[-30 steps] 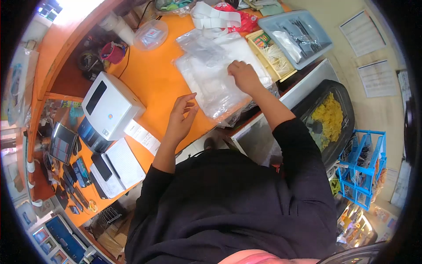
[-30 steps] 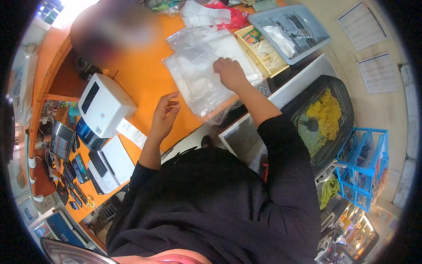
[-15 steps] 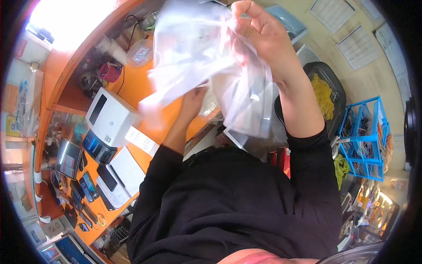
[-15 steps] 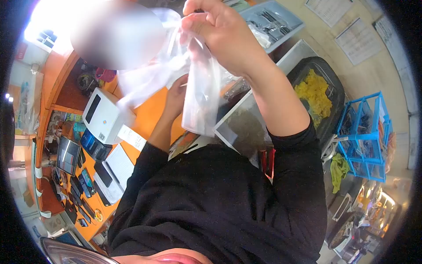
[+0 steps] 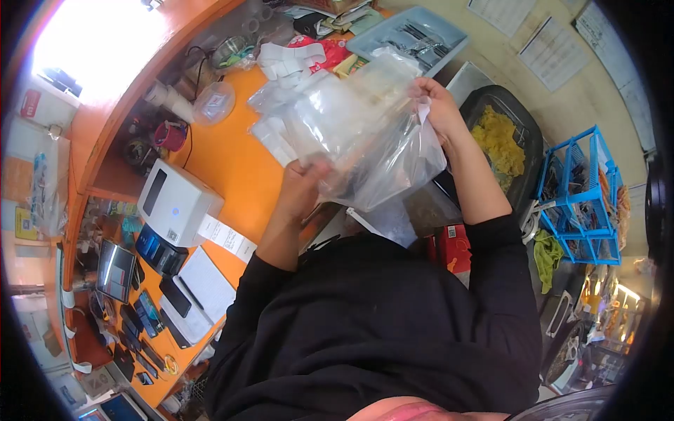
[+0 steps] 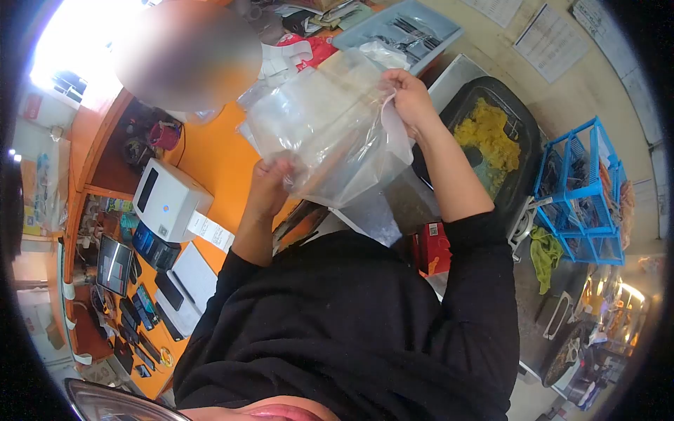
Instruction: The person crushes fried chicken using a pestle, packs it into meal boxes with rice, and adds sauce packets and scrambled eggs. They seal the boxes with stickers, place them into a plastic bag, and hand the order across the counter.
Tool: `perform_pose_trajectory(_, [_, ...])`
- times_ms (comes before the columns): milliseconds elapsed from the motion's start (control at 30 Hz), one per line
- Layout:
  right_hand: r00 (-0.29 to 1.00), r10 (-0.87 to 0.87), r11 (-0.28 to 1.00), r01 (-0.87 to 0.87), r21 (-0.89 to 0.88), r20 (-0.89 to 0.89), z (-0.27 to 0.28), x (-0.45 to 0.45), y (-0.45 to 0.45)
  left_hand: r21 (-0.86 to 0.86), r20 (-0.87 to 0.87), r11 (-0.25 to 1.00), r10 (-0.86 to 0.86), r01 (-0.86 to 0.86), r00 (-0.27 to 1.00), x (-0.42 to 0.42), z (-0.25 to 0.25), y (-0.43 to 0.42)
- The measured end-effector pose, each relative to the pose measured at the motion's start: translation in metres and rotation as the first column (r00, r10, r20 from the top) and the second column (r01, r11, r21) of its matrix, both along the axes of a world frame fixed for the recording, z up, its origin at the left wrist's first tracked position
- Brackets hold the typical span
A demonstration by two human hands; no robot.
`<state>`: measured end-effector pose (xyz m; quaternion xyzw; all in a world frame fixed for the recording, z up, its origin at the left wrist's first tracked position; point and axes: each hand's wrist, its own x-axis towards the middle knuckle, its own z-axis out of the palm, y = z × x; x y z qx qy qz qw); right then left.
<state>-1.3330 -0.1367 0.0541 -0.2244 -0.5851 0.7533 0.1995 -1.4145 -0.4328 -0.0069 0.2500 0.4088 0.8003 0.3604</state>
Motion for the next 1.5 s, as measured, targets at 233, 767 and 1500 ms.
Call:
perform_pose_trajectory(233, [0.973, -0.228, 0.949, 0.23, 0.215, -0.036, 0.013, 0.018, 0.031, 0.006, 0.185, 0.978, 0.203, -0.208, 0.961, 0.003, 0.016, -0.002])
perform_pose_trajectory(767, [0.894, 0.271, 0.729, -0.433, 0.53, 0.358, 0.0, 0.037, -0.115, -0.425, -0.141, 0.9, 0.039, -0.096, 0.989, 0.019, -0.015, 0.026])
perform_pose_trajectory(1500, [0.807, 0.492, 0.539, -0.577, 0.614, 0.326, 0.028, -0.028, 0.004, -0.088, -0.993, 0.409, -0.109, -0.908, 0.048, -0.118, -0.001, -0.028])
